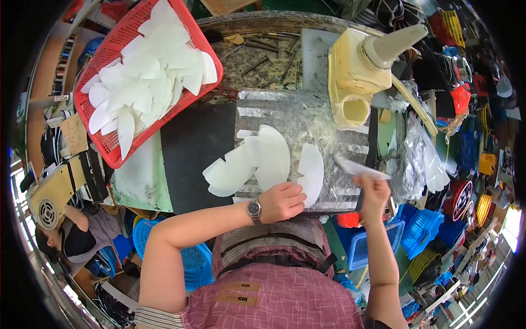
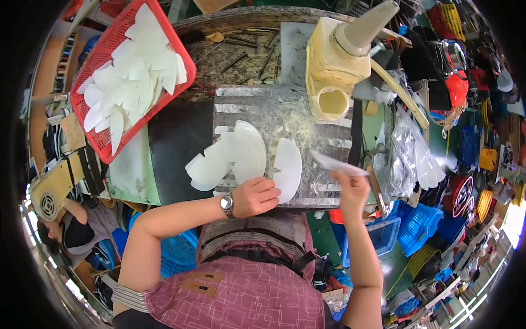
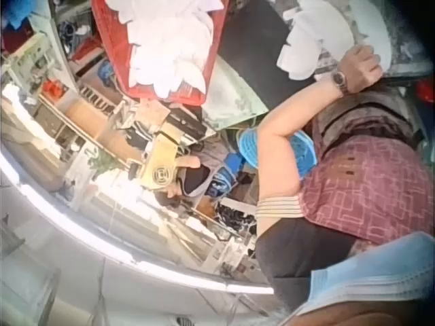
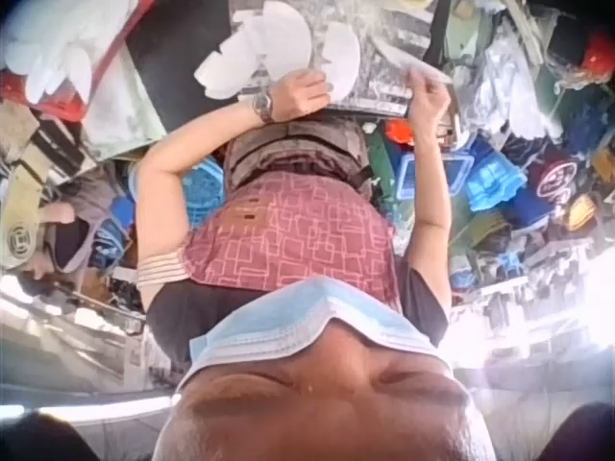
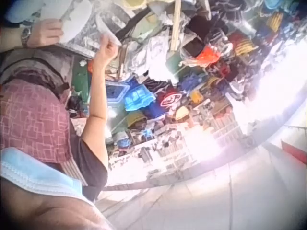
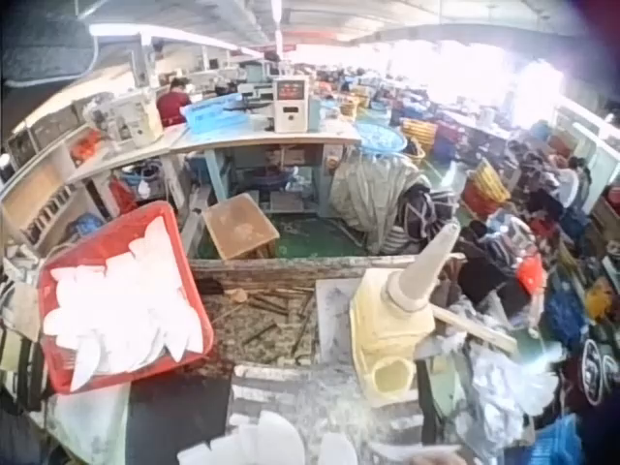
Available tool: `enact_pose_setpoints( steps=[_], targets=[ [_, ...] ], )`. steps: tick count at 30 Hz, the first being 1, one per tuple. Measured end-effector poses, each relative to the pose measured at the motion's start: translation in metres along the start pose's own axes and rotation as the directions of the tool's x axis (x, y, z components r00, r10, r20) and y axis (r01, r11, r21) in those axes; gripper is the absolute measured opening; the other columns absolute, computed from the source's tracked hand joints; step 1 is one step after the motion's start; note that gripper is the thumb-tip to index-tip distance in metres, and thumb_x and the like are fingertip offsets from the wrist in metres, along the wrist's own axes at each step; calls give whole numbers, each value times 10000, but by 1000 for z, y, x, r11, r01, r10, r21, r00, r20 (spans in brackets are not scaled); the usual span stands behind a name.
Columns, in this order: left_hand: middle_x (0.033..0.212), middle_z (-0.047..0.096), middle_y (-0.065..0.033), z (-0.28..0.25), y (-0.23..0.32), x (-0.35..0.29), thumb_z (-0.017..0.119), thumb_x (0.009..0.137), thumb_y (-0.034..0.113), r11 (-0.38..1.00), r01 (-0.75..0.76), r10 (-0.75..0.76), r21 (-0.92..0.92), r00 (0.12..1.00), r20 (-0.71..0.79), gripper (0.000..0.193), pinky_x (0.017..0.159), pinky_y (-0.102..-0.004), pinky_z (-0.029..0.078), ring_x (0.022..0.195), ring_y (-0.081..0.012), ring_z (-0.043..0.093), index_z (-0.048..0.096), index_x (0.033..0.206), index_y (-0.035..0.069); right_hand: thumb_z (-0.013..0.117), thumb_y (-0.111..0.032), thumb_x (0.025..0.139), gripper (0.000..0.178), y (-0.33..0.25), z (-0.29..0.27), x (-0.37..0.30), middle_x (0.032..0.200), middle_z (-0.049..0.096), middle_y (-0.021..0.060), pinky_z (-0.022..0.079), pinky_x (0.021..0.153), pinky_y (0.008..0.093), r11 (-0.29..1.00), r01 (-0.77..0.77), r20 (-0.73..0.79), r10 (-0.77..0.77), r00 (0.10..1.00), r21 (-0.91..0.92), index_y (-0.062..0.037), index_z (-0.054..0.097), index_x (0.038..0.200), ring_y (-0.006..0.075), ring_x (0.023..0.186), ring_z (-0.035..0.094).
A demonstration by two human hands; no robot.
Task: Applying adhesive to shoe components using a brush and a machine on a production line.
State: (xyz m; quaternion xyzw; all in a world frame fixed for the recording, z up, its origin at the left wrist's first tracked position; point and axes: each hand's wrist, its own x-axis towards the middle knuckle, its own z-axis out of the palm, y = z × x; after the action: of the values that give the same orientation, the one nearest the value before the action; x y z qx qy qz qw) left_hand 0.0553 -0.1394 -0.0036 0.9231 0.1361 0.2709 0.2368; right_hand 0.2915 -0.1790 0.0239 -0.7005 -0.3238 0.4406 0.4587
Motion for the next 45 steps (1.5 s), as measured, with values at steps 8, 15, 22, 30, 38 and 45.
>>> enact_pose_setpoints(
  steps=[8, 15, 22, 30, 38, 45],
  targets=[
    [826, 490, -9, 23, 0, -20, 554, 577, 133, 960, -145, 128, 239, 988, 86, 116, 745, -292, 367, 854, -165, 456, 559, 682, 86, 578, 5, 689, 172, 12, 23, 31, 874, 608, 107, 471, 670, 260, 798, 543, 593, -312, 742, -259, -53, 616, 846, 168, 775, 594],
    [787, 479, -10, 18, 2, -28, 523, 525, 146, 953, -112, 121, 283, 993, -13, 138, 753, -299, 356, 847, -169, 454, 541, 655, 101, 534, -65, 740, 149, -1, 14, 17, 831, 613, 111, 452, 651, 259, 879, 250, 415, -67, 908, -405, -60, 624, 859, 187, 722, 588],
    [743, 450, -22, -35, 3, 10, 574, 601, 113, 971, 236, -230, -46, 852, -470, 146, 698, -355, 371, 791, -196, 453, 552, 744, 95, 524, -45, 764, 28, 2, -41, -16, 661, 576, 70, 462, 554, 256, 929, -113, 97, 84, 992, 354, -24, 527, 781, 137, 575, 555],
    [839, 480, -93, -235, -63, -56, 653, 652, 119, 152, 698, -176, 699, 715, -676, 141, 766, -409, 351, 838, -286, 451, 544, 729, 74, 502, -74, 801, 172, -29, -8, 30, 795, 580, 87, 439, 669, 240, 989, 119, 35, -122, 992, 88, 46, 539, 920, 135, 717, 553],
    [1138, 441, -137, -162, -62, -44, 664, 626, 253, 461, 744, -591, 484, 664, -458, 588, 884, -405, 312, 1043, -312, 394, 451, 1126, 29, 517, -40, 773, 145, -60, 6, 107, 748, 600, 64, 435, 624, 212, 647, 548, 237, -507, 828, -530, 12, 587, 888, 104, 656, 556],
    [1002, 461, -85, -75, -79, -25, 707, 515, 204, 730, 639, -651, 243, 758, -38, 481, 778, -367, 361, 971, -262, 404, 548, 948, 67, 493, -86, 815, 102, -34, 4, 96, 719, 594, 89, 472, 606, 237, 921, -191, 164, 143, 976, 338, -4, 547, 842, 122, 634, 576]
  ],
)
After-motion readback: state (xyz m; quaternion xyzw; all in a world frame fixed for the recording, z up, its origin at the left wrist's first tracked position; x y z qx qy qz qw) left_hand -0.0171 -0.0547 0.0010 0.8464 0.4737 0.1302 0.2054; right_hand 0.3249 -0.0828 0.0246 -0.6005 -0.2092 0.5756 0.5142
